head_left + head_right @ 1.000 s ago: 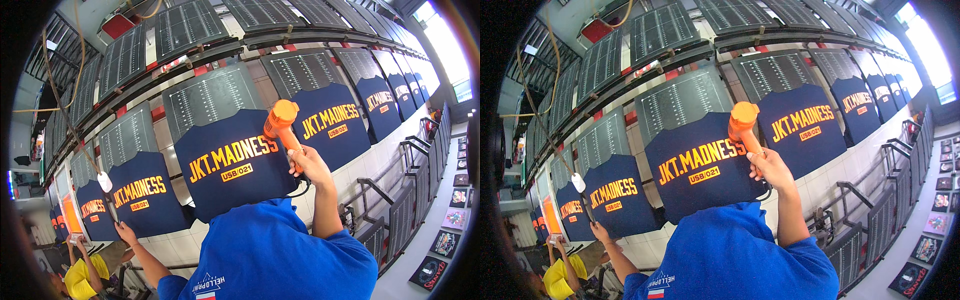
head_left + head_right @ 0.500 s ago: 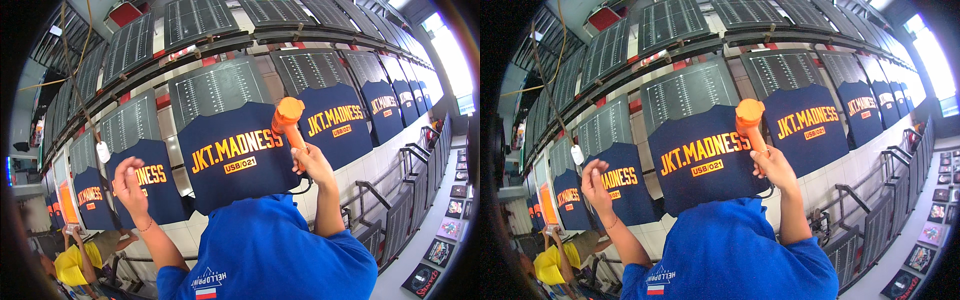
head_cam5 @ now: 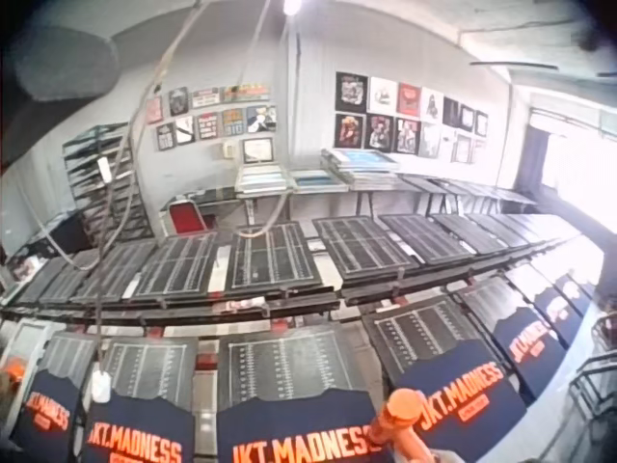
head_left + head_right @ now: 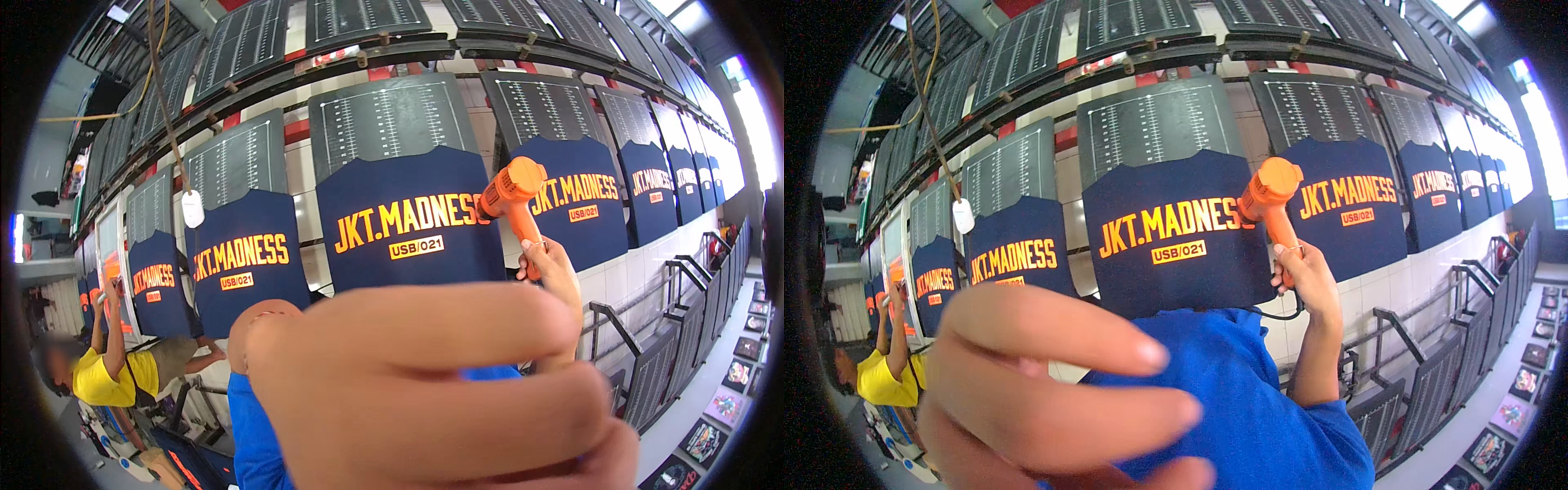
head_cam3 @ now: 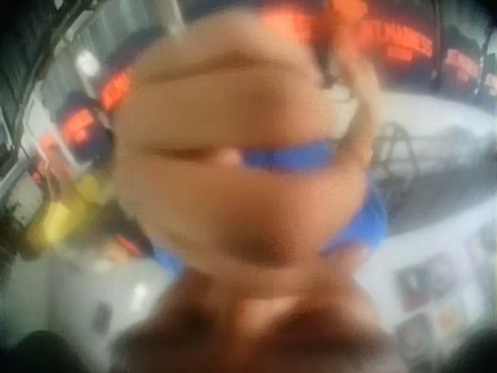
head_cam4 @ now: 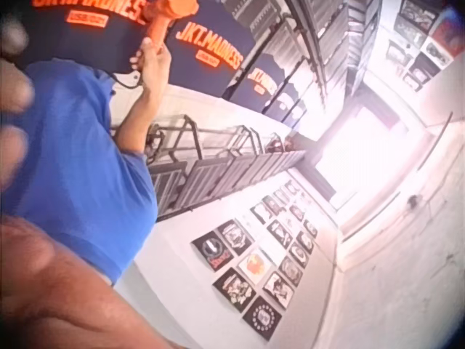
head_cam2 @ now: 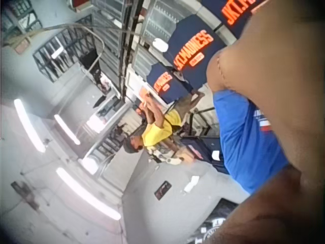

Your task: The person uses a heat gun to dry ink on t shirts positioned on a rack, moving between shirts and smoothing the fabric by hand.

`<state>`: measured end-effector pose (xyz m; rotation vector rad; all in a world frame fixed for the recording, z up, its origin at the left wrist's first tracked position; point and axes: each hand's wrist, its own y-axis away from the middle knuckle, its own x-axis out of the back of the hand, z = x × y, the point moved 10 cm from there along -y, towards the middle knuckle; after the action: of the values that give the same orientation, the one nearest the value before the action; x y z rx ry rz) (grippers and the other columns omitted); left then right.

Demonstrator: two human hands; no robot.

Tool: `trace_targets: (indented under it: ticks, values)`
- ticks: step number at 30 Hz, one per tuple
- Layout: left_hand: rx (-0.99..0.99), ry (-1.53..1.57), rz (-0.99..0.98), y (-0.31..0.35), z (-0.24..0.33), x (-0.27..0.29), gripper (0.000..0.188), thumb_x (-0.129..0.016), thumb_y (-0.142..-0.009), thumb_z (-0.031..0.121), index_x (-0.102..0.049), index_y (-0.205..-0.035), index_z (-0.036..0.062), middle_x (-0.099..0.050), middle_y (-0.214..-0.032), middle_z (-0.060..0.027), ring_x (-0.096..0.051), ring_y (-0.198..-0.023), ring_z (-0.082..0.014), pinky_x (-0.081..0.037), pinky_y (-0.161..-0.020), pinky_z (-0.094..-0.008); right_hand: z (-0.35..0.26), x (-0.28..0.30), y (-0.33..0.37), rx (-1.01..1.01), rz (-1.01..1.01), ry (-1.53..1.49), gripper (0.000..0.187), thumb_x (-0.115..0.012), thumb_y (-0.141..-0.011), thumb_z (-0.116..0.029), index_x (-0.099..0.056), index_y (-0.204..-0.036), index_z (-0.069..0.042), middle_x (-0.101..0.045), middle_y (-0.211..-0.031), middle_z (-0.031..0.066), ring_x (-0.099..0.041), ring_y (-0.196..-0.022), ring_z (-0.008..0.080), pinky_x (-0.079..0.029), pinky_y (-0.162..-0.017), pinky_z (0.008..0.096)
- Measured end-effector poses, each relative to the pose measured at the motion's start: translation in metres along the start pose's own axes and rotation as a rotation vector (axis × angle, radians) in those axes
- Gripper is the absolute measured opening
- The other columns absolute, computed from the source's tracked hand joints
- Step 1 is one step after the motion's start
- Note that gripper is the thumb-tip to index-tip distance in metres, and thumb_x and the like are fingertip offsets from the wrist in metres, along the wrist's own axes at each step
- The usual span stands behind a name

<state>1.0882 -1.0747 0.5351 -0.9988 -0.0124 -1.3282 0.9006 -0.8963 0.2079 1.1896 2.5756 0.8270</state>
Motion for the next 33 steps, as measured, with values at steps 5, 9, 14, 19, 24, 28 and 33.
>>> trace_targets:
  ticks: [5,9,14,19,24,28,33]
  values:
    - [0.077,0.032,0.287,0.029,-0.041,0.020,0.014,-0.063,-0.090,0.019,-0.068,-0.089,0.0066,-0.067,-0.081,-0.0076,-0.062,-0.074,-0.0218,-0.051,-0.066,-0.0344,0.005,-0.003,0.001,0.035,-0.006,0.032,0.028,-0.063,-0.096,-0.028,-0.057,-0.097,-0.001,-0.057,-0.069,0.0002,-0.059,-0.055,0.0094,-0.048,-0.049,0.0226]
    - [0.277,0.037,0.386,0.098,-0.143,0.000,0.024,-0.055,-0.097,0.008,-0.060,-0.119,0.0002,-0.062,-0.096,-0.0099,-0.059,-0.085,-0.0196,-0.050,-0.075,-0.0319,0.008,0.005,0.009,0.014,0.023,0.014,0.029,-0.063,-0.096,-0.027,-0.058,-0.103,0.000,-0.057,-0.069,-0.0001,-0.059,-0.056,0.0084,-0.048,-0.049,0.0224]
    - [0.852,-0.098,0.488,0.259,-0.281,-0.049,0.031,-0.053,-0.098,0.006,-0.057,-0.129,0.0009,-0.063,-0.105,-0.0105,-0.061,-0.094,-0.0176,-0.050,-0.083,-0.0307,0.009,0.009,0.016,-0.023,-0.010,-0.036,0.027,-0.063,-0.096,-0.026,-0.058,-0.102,0.000,-0.057,-0.070,0.0001,-0.059,-0.055,0.0084,-0.048,-0.050,0.0223]
    - [1.178,-0.277,0.565,0.371,-0.306,-0.082,0.036,-0.051,-0.100,0.012,-0.052,-0.134,0.0000,-0.059,-0.120,-0.0145,-0.060,-0.103,-0.0220,-0.048,-0.091,-0.0328,0.022,0.012,0.015,-0.030,-0.018,0.005,0.032,-0.062,-0.096,-0.026,-0.056,-0.111,0.001,-0.057,-0.071,0.0022,-0.060,-0.057,0.0101,-0.049,-0.049,0.0231]
    - [1.310,-0.297,0.599,0.416,-0.304,-0.114,0.049,-0.041,-0.105,0.029,-0.044,-0.138,-0.0079,-0.051,-0.138,-0.0243,-0.048,-0.131,-0.0340,-0.036,-0.110,-0.0402,0.026,0.009,0.014,-0.027,-0.029,-0.009,0.032,-0.062,-0.096,-0.027,-0.056,-0.112,0.001,-0.058,-0.071,0.0012,-0.060,-0.056,0.0096,-0.048,-0.048,0.0227]
    - [1.376,-0.015,0.665,0.461,-0.320,-0.148,0.060,-0.030,-0.108,0.041,-0.044,-0.138,-0.0086,-0.049,-0.141,-0.0247,-0.047,-0.131,-0.0345,-0.034,-0.111,-0.0382,0.020,-0.006,0.011,0.001,-0.050,-0.005,0.030,-0.063,-0.097,-0.027,-0.057,-0.107,0.000,-0.058,-0.070,0.0001,-0.060,-0.056,0.0085,-0.049,-0.049,0.0222]
    - [1.447,0.449,0.798,0.531,-0.349,-0.188,0.076,-0.025,-0.106,0.056,-0.046,-0.139,-0.0088,-0.052,-0.140,-0.0187,-0.049,-0.129,-0.0295,-0.034,-0.112,-0.0363,0.016,-0.014,0.009,-0.034,-0.102,-0.051,0.029,-0.064,-0.096,-0.027,-0.058,-0.103,0.000,-0.058,-0.069,-0.0007,-0.060,-0.057,0.0078,-0.049,-0.050,0.0217]
